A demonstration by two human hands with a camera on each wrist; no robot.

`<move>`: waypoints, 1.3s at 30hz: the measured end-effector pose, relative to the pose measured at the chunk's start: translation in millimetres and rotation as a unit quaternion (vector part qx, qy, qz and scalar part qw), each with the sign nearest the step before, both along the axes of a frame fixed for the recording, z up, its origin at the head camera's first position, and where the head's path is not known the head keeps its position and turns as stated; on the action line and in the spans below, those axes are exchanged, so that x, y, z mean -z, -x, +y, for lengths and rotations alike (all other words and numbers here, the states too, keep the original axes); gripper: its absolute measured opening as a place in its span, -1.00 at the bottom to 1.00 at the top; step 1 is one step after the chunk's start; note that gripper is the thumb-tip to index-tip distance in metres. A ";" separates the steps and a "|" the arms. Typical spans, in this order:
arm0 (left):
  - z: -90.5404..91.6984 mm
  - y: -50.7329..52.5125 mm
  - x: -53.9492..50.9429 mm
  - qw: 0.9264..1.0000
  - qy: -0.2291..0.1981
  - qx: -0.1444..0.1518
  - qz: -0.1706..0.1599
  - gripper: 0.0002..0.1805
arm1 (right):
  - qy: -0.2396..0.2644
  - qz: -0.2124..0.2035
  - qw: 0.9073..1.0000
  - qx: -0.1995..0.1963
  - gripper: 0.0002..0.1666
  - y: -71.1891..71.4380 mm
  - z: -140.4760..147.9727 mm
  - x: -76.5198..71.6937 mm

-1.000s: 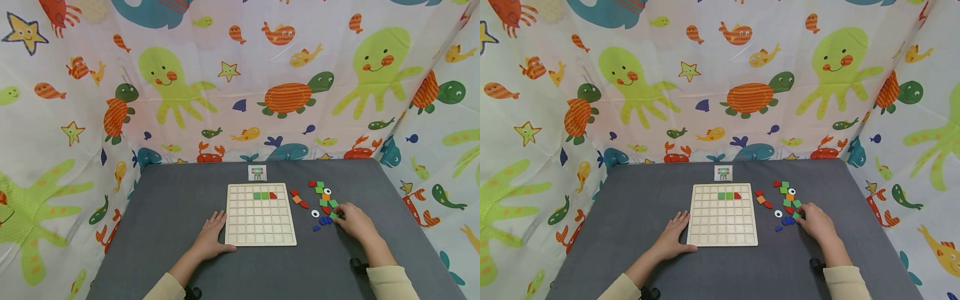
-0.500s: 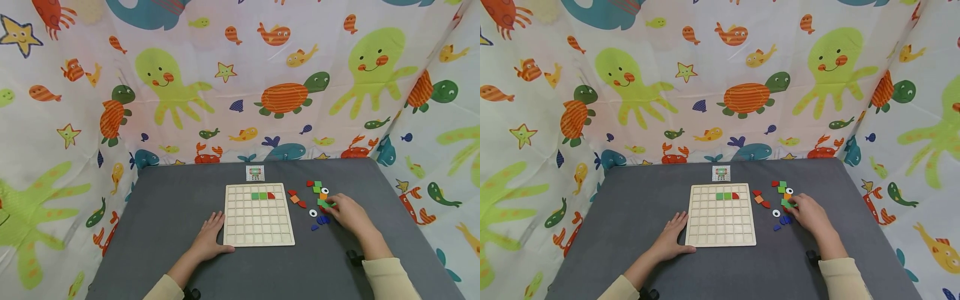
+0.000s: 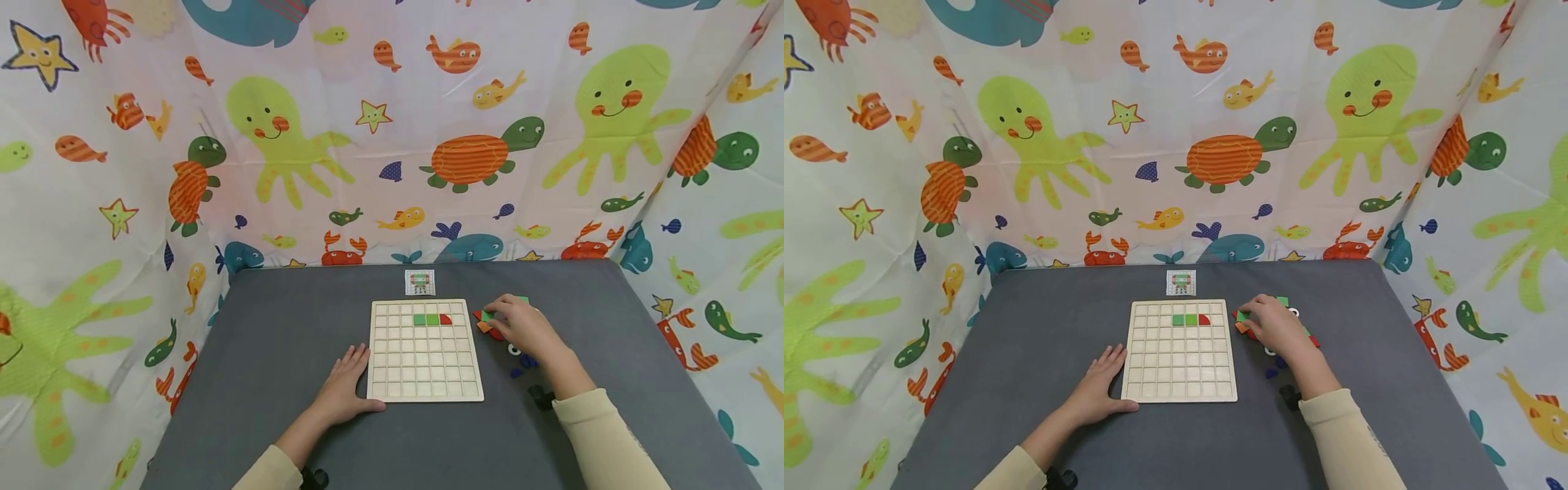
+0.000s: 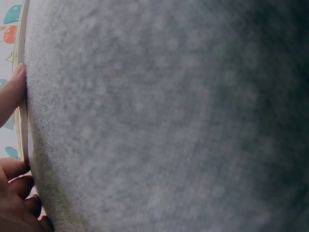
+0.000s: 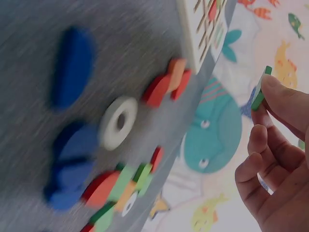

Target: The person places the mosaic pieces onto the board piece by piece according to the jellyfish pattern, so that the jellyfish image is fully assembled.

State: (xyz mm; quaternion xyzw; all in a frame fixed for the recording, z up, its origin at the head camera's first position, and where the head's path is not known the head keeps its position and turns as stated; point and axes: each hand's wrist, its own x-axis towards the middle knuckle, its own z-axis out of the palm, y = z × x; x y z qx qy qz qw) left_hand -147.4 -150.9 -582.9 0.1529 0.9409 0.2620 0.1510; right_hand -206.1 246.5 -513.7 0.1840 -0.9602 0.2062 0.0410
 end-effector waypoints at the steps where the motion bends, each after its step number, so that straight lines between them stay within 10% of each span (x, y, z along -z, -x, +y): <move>1: 0.3 0.2 0.0 1.000 0.002 -0.001 -0.001 0.32 | 0.001 0.004 1.000 -0.004 -0.71 1.6 -4.7 -0.7; 39: -1.4 0.5 1.6 1.000 -0.005 -0.005 0.000 0.32 | 0.007 -0.100 0.993 -0.068 -0.66 59.4 -135.0 13.4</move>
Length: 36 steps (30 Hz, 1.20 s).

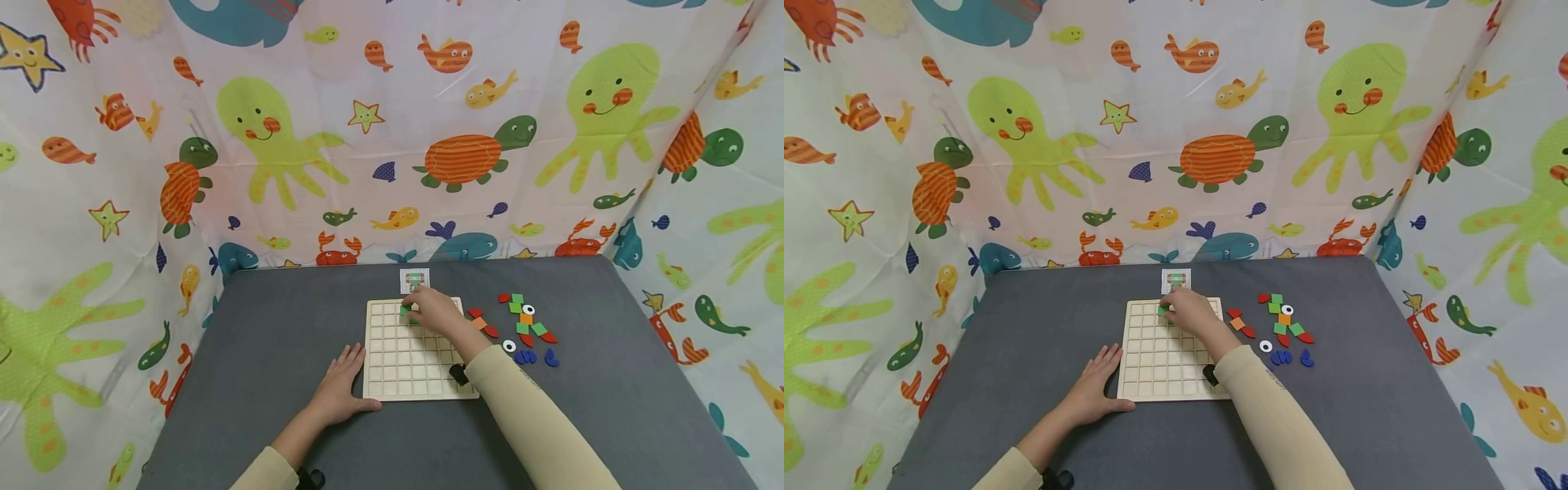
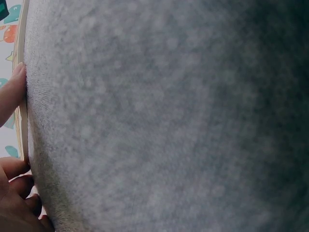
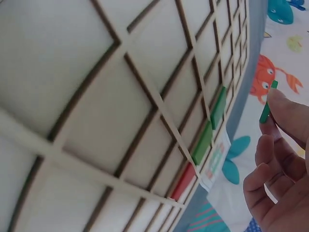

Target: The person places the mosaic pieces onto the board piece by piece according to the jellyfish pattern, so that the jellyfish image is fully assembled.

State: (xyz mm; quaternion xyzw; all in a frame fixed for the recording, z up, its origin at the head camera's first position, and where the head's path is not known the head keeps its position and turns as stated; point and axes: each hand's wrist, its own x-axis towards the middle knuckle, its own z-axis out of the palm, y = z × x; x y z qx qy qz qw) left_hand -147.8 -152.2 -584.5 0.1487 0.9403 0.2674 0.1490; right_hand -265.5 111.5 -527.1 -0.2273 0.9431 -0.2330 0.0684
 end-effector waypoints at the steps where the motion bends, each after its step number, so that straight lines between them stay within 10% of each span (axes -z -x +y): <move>1: -0.3 0.2 -0.3 1.000 -0.001 -0.001 0.000 0.32 | -0.002 -0.006 1.000 -0.001 -0.66 1.7 -2.1 1.4; 20: -2.2 0.6 0.6 1.000 -0.001 0.002 0.006 0.32 | -0.059 -0.044 0.997 0.012 -0.67 8.4 -20.9 19.1; 36: -2.1 0.3 3.5 1.000 -0.005 0.003 0.003 0.33 | -0.053 -0.016 0.998 -0.001 -0.62 -1.8 -17.4 2.1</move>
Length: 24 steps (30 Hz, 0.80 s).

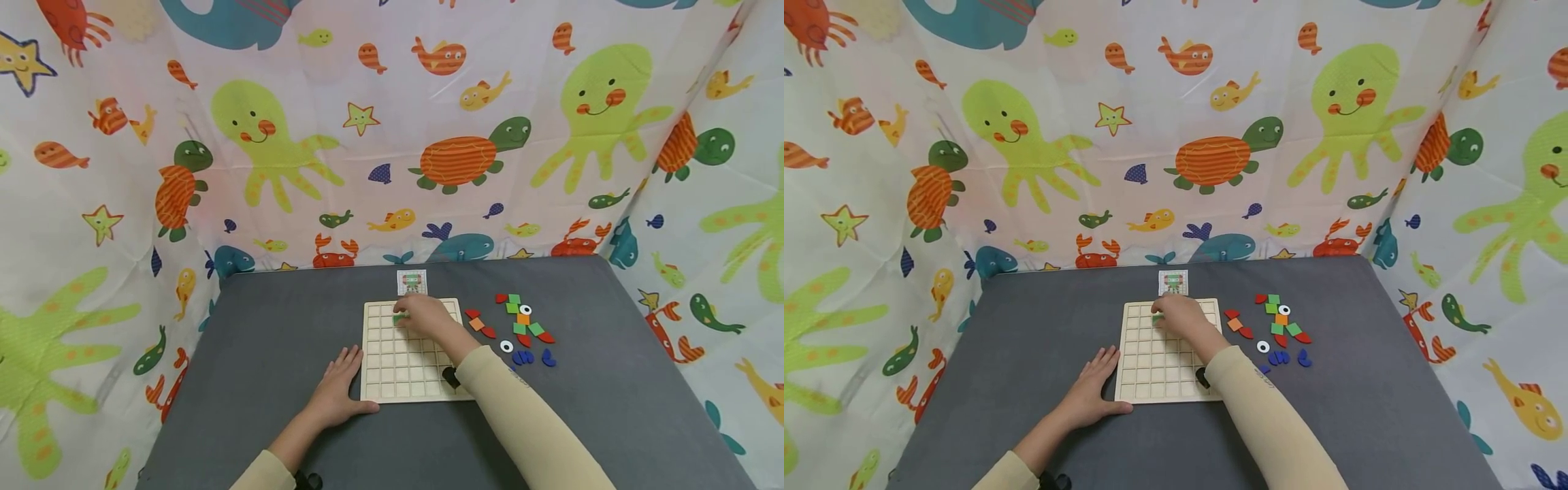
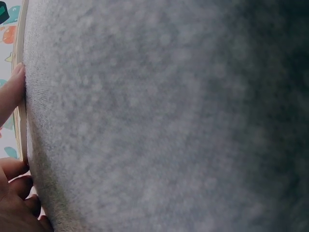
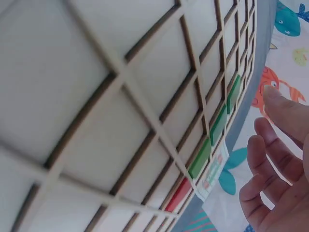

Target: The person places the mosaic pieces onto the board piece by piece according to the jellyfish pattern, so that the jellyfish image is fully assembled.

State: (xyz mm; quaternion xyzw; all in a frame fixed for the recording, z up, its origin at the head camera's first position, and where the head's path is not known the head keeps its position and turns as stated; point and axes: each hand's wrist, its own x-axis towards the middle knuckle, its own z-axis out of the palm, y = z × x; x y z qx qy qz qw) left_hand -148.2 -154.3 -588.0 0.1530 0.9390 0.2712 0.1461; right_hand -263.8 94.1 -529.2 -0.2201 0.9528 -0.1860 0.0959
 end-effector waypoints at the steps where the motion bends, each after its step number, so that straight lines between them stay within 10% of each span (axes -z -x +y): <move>1: 0.0 -0.1 -0.7 1.000 -0.001 -0.001 0.000 0.33 | 0.006 0.002 1.000 0.000 -0.61 -1.6 2.1 -1.9; 24: 2.8 -0.6 -3.0 1.000 0.010 -0.002 -0.004 0.32 | 0.078 0.024 0.988 0.130 -0.54 -17.0 96.5 0.8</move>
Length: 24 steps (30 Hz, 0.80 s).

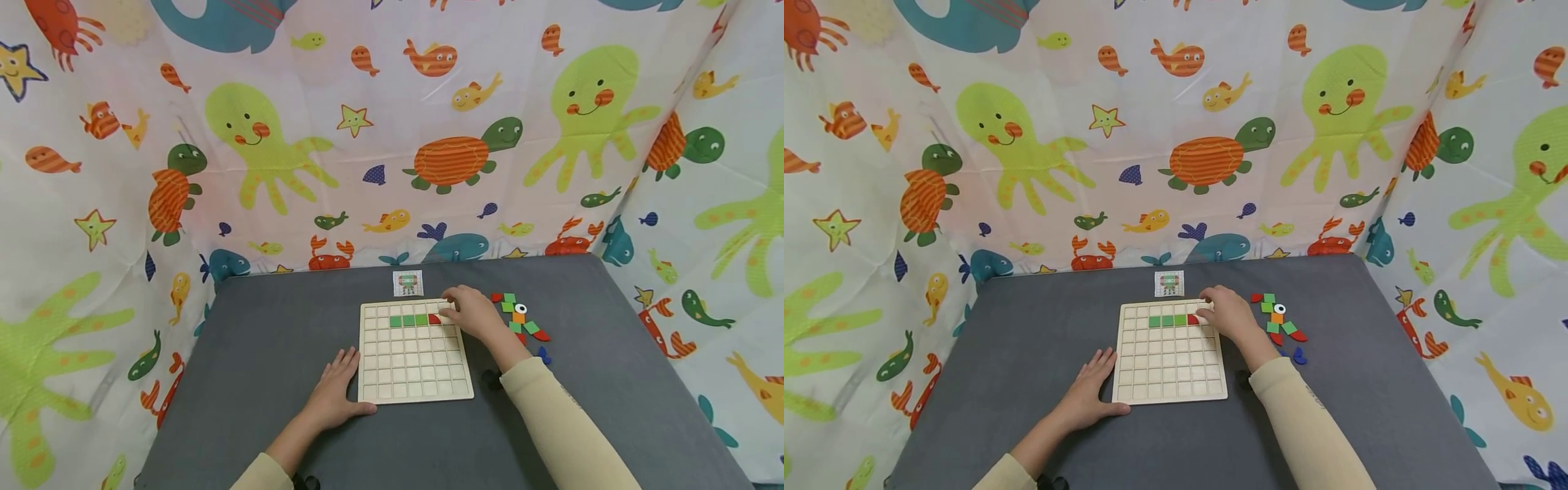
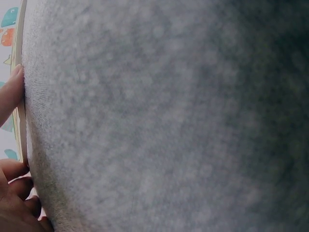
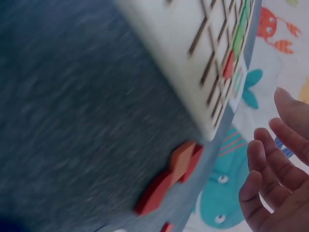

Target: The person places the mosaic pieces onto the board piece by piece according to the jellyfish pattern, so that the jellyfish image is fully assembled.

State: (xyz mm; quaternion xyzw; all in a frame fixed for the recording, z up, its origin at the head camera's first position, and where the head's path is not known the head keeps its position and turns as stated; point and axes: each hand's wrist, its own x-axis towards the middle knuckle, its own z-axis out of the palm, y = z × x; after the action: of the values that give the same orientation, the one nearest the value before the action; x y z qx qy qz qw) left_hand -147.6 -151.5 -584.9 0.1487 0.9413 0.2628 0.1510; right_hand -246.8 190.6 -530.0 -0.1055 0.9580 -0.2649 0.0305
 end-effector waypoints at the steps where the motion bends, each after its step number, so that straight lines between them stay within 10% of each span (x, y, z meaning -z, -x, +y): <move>1: -0.1 0.0 0.1 1.000 0.000 0.000 0.002 0.32 | 0.001 -0.002 1.000 0.006 -0.53 -0.4 3.8 1.6; 24: 0.6 -0.8 -1.6 1.000 0.000 0.000 0.001 0.31 | -0.042 -0.067 0.990 0.114 -0.50 5.1 33.9 24.9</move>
State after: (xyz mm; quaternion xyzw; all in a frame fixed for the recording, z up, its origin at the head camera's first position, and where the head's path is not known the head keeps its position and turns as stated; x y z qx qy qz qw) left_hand -146.8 -151.0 -583.4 0.1491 0.9414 0.2626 0.1499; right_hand -251.9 224.5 -554.9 0.0242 0.9698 -0.2327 0.0685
